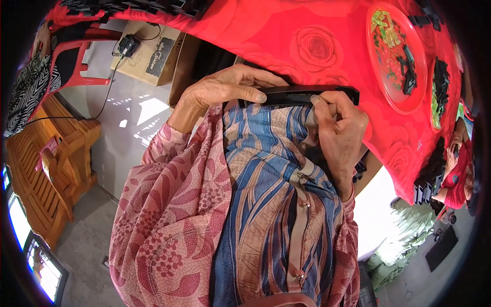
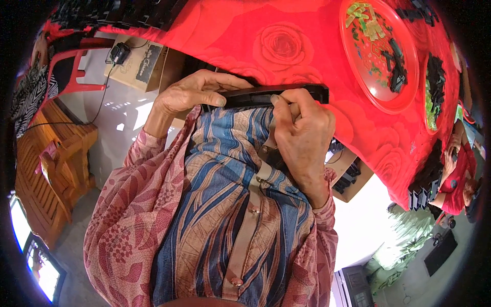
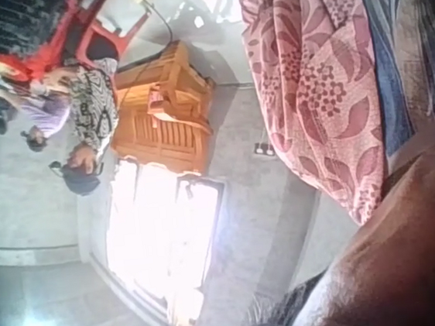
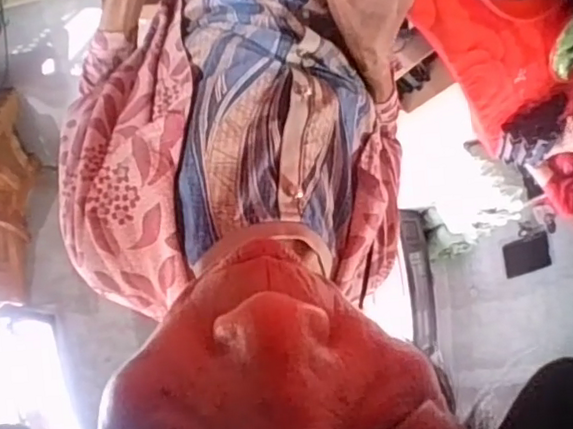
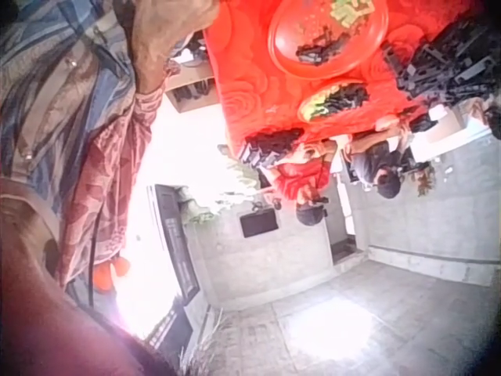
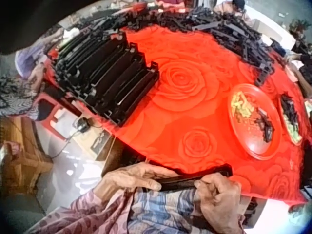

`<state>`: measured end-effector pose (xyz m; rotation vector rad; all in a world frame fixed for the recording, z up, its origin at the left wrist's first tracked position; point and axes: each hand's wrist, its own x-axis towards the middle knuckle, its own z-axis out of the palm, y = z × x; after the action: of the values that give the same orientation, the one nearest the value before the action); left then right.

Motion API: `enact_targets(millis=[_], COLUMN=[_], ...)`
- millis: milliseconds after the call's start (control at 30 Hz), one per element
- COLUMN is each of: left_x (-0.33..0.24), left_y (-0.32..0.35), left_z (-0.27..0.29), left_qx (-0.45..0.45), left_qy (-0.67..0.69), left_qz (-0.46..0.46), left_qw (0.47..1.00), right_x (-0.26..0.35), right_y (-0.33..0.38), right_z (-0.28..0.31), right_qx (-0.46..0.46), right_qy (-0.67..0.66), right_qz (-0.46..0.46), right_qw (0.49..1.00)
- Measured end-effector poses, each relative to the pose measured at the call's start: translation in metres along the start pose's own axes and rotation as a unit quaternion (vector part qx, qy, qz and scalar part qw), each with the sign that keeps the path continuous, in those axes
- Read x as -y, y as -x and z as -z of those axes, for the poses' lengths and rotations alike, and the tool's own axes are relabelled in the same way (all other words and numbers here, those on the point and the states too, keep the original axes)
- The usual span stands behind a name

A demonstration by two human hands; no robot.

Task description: The person assembles plastic components by hand, inserting small parts and springs into plastic housings and pressing the pieces into place.

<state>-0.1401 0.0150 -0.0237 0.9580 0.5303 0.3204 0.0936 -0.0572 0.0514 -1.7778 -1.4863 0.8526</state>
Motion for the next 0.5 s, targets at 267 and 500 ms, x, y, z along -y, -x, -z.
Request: enact_targets(millis=[267,500], left_x=[-0.0002,-0.0004], left_y=[-0.0001,-0.0005], left_z=[0.0009,-0.0011], left_qx=[-0.009,-0.01], left_qy=[-0.012,-0.014], left_qz=[0.013,0.017], left_qw=[1.0,1.0], right_x=[-0.0014,-0.0021], right_y=[-0.0003,0.0002], right_z=[-0.0016,-0.0025], right_qx=[0.014,0.012], right_qy=[0.005,-0.004], right_qz=[-0.005,0.003], right_qw=[1.0,1.0])
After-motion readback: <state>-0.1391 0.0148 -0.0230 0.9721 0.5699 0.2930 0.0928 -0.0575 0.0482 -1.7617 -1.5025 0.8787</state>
